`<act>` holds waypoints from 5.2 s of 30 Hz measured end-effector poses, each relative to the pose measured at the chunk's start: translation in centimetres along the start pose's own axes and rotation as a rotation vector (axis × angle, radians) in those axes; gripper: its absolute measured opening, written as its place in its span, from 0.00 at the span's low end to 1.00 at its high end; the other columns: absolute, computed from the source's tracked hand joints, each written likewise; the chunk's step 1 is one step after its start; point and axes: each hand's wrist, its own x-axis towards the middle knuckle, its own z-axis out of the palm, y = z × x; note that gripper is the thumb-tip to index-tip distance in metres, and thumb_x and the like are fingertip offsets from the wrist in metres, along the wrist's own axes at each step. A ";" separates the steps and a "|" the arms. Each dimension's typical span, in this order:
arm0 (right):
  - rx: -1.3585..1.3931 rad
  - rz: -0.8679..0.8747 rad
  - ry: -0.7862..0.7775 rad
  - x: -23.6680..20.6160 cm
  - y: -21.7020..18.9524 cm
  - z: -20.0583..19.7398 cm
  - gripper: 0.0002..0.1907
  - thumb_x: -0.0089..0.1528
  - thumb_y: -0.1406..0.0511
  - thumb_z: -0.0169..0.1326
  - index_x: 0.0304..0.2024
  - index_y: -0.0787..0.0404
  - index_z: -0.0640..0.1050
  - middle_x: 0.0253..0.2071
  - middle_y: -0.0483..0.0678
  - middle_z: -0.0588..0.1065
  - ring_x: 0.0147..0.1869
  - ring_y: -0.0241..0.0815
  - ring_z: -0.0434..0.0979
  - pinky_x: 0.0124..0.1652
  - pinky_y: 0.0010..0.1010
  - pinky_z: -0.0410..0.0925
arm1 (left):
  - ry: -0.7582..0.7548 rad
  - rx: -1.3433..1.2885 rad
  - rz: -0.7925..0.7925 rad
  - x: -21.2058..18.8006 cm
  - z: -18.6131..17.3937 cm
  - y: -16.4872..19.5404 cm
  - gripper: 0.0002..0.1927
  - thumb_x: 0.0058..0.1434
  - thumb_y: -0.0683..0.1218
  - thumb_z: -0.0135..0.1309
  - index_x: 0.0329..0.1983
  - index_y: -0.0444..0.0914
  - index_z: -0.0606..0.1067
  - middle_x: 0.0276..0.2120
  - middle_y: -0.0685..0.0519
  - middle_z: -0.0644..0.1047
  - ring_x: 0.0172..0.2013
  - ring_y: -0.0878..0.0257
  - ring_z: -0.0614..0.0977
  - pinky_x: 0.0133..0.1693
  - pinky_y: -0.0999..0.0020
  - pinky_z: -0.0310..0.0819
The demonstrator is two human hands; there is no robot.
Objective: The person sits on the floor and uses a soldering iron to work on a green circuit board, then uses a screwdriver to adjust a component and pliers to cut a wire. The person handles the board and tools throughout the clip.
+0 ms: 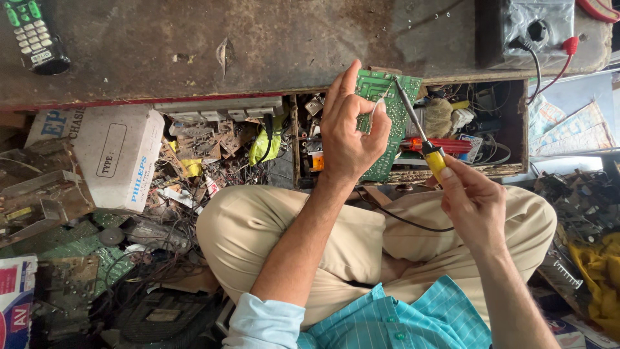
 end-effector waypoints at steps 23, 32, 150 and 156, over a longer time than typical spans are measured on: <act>0.075 0.098 -0.184 3.2 -0.2 -2.9 0.18 0.68 0.65 0.54 0.59 0.64 0.78 0.34 0.48 0.80 0.23 0.27 0.62 0.21 0.20 0.57 | -0.005 -0.002 0.001 -0.1 0.2 -0.1 0.08 0.63 0.41 0.58 0.33 0.37 0.70 0.65 0.30 0.70 0.69 0.40 0.71 0.70 0.49 0.68; -0.034 0.127 -0.233 5.3 -0.5 -4.7 0.19 0.68 0.64 0.53 0.61 0.64 0.77 0.35 0.48 0.80 0.25 0.26 0.62 0.22 0.20 0.58 | -0.004 0.020 0.023 -0.2 0.3 -0.1 0.08 0.62 0.41 0.59 0.31 0.37 0.71 0.64 0.29 0.70 0.68 0.40 0.72 0.69 0.49 0.68; 0.310 -0.179 0.101 -12.4 6.4 -18.6 0.17 0.75 0.69 0.50 0.65 0.71 0.74 0.39 0.54 0.78 0.27 0.29 0.66 0.25 0.19 0.58 | 0.002 0.481 0.532 -5.4 0.9 10.4 0.55 0.48 0.54 0.81 0.62 0.44 0.49 0.63 0.40 0.61 0.68 0.44 0.65 0.75 0.30 0.32; 0.525 0.018 0.092 -12.9 8.0 -16.7 0.18 0.71 0.69 0.55 0.62 0.69 0.75 0.33 0.44 0.72 0.27 0.28 0.66 0.23 0.19 0.57 | -0.021 0.499 0.509 -5.6 0.5 10.0 0.56 0.45 0.53 0.81 0.62 0.45 0.50 0.62 0.41 0.61 0.69 0.45 0.63 0.75 0.30 0.30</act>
